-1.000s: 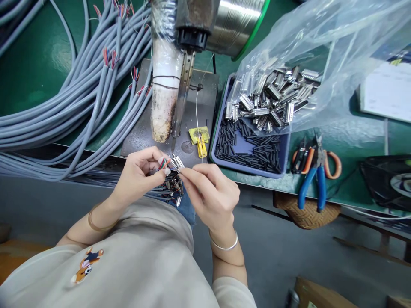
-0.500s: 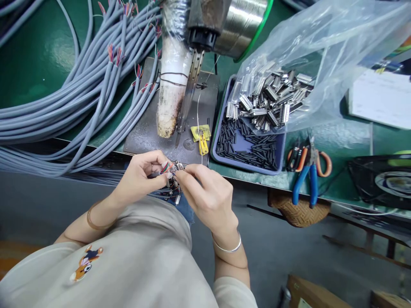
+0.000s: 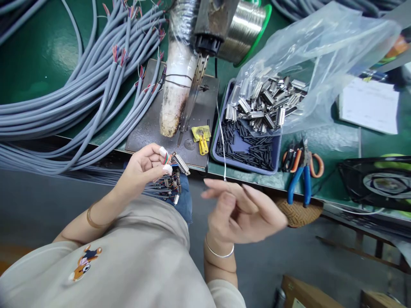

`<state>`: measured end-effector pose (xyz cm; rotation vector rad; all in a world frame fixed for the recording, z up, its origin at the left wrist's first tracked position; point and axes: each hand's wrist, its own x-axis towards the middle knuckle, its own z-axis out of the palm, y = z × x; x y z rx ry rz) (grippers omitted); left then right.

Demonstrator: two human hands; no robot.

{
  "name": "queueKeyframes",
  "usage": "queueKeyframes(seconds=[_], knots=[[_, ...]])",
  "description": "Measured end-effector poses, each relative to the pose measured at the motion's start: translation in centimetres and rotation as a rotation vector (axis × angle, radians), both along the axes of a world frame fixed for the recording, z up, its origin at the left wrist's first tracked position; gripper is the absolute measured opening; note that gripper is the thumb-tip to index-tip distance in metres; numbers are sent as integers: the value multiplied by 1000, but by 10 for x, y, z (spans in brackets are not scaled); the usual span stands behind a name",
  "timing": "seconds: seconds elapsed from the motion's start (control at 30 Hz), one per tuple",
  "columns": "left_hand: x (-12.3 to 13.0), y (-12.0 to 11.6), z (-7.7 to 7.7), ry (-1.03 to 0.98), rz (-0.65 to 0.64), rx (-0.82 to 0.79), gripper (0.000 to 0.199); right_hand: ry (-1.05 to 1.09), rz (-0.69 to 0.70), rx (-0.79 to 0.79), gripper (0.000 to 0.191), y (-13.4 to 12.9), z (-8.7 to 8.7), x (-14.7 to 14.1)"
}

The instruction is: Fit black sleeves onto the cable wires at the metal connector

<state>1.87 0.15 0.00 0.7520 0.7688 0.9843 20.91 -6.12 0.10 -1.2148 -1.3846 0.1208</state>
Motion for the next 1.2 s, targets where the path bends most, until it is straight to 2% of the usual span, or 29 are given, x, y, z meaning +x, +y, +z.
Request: queueKeyframes(seconds=[0.07, 0.17, 0.3, 0.43, 0.57, 0.67, 0.73, 0.77, 0.93, 1.07, 1.2], knots=[[0, 0, 0, -8, -8, -20, 28, -23, -38, 10, 30, 5, -5, -12], [0, -1, -1, -17, -19, -40, 30, -57, 71, -79, 17, 9, -14, -23], [0, -1, -1, -4, -18, -48, 32, 3, 176, -217, 12, 11, -25, -27], [1, -1, -1, -7, 12, -14, 31, 99, 154, -184, 14, 14, -27, -32], [0, -2, -1, 15, 15, 89, 31, 133, 78, -135, 13, 20, -23, -35], [-1, -5, -1, 147, -2, 298, 17, 71, 27, -74, 16, 23, -21, -35], [0, -8, -2, 242, 39, 386, 9, -17, 21, -21, 20, 25, -20, -34], [2, -9, -2, 270, 73, 381, 8, -39, 30, -23, 21, 25, -20, -33], [9, -8, 0, 282, 200, 218, 14, 10, 136, -178, 10, 27, -21, -31], [14, -2, 2, 308, 256, 203, 17, -126, 129, -129, 14, 30, -21, -29], [17, 2, 2, 337, 320, 275, 14, -185, 116, -74, 16, 37, -18, -29]])
